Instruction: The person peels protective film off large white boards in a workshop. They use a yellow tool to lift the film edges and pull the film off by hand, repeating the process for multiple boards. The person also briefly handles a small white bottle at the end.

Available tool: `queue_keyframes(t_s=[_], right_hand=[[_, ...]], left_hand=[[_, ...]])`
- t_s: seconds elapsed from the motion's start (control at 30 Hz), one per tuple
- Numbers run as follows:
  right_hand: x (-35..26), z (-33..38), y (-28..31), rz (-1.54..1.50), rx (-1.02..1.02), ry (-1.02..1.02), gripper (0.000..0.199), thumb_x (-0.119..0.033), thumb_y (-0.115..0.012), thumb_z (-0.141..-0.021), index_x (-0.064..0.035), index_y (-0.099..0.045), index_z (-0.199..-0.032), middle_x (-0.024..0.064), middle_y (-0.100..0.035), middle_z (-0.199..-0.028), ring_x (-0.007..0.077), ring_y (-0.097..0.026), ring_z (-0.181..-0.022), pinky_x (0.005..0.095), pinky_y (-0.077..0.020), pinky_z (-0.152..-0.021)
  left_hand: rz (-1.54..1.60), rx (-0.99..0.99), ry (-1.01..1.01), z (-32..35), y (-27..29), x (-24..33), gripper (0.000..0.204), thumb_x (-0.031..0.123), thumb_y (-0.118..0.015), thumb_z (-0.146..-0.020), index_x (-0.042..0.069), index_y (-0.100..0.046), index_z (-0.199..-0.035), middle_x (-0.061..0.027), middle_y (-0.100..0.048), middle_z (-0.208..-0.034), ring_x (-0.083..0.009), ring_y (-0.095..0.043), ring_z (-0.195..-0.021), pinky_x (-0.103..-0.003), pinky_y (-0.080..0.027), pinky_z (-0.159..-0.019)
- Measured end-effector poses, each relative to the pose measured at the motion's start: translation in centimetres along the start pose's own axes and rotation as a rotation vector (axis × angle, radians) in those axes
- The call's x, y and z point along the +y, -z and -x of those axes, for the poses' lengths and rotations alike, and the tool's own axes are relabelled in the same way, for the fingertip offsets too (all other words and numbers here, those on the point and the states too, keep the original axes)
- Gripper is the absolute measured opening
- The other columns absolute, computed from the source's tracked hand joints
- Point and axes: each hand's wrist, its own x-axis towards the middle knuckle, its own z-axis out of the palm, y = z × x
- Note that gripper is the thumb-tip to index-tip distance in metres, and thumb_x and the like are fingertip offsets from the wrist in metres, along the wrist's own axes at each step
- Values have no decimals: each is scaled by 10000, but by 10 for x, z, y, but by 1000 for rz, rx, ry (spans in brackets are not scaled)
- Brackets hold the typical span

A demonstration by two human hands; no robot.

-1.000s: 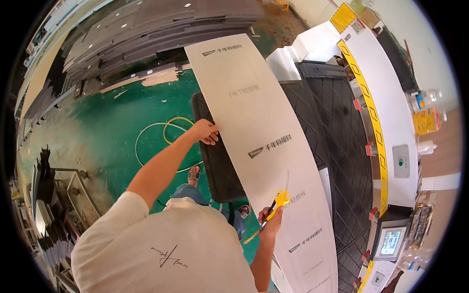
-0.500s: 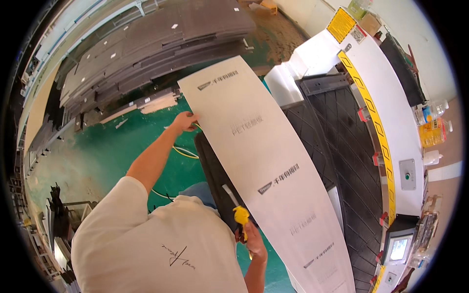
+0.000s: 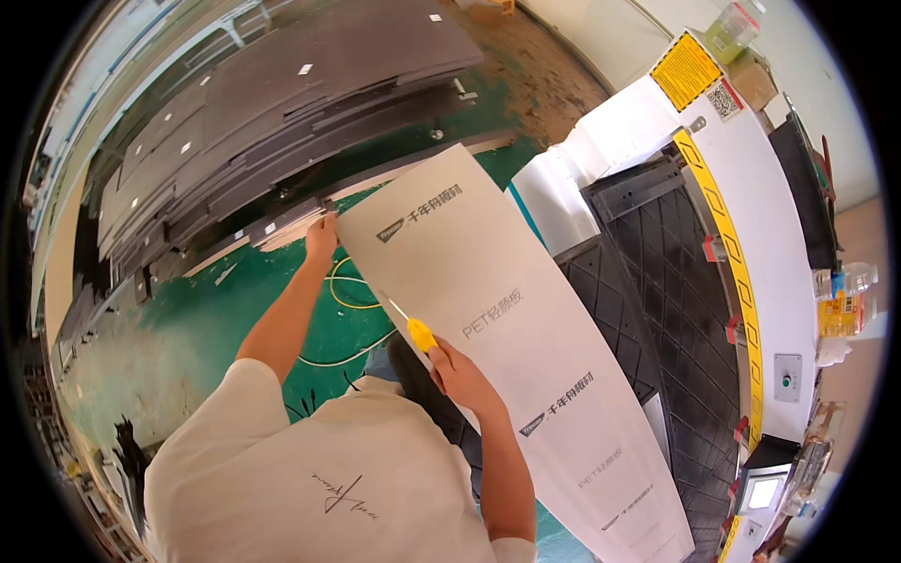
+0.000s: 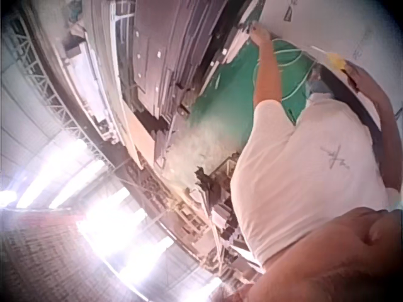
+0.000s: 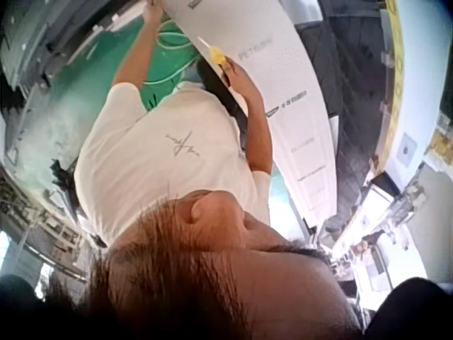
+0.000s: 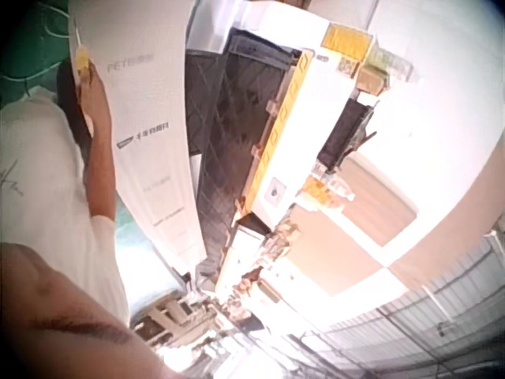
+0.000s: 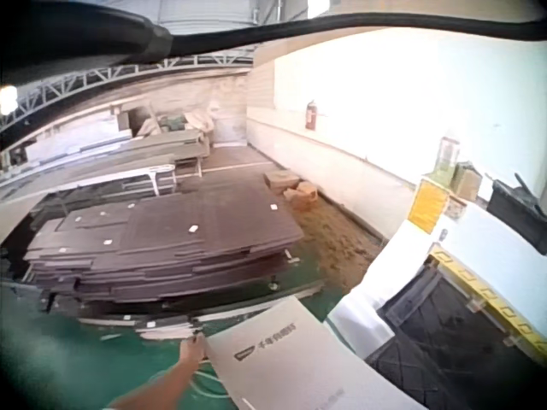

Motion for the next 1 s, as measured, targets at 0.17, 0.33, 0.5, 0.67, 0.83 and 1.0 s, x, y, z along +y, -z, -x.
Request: queue_keyframes(t_s=[0.17,0.33,0.5,0.67,0.83,1.0], right_hand=[[-54,-77,6,52,-8,-59,466,-401,-401,-1094,-38,-551,-1345,-3,-494,-662,87,-458,-567,265,-404,-570],[-58,-114,49,-116,654,-38,440,-456,-394,-1092,-58,-570,-1163,-1,-502,-683,80,-469,-602,251,-400,-568],[-76,-76,62,-167,274,-170,487,-380,-391,-1104,-34,-506,-1427,-4,-484,-685,79,-461,-601,249,-424,-557],[-21,-31,45,-256,600,-239,468,-416,-379,-1099,-64,-545,-1359,8,-541,-711,86,-493,-599,239,-400,-551],[51,50,18,-700,793,-206,411,-441,-368,-1103,-85,-574,-1119,2,-528,-703,99,-491,-574,261,-401,-512],[69,100,-5,-886,856,-346,429,-510,-433,-1075,-108,-565,-1000,-3,-542,-716,101,-510,-622,265,-433,-566]], left_hand=[[-550,-75,-564,-1,-9,23,400,307,-553,-1018,10,-630,-1275,-137,-667,-1247,-307,-625,-1165,-494,-461,-1040],[-798,-259,-845,13,-66,57,642,319,-547,-1010,13,-354,-1540,-142,-364,-1613,-304,-308,-1509,-506,-208,-1234],[-760,-364,-941,-23,-149,96,692,368,-528,-1018,-39,-325,-1540,-176,-269,-1651,-318,-225,-1540,-509,-172,-1248],[-837,-440,-1104,-27,-233,133,719,445,-456,-1037,-32,-309,-1555,-180,-245,-1662,-305,-171,-1559,-504,-127,-1261],[-826,-678,-1317,23,-265,136,727,490,-410,-1049,-17,-316,-1561,-156,-244,-1669,-283,-152,-1567,-510,-87,-1267],[-765,-836,-1504,95,-289,125,702,499,-394,-1052,8,-353,-1553,-124,-280,-1659,-269,-171,-1562,-527,-87,-1266]])
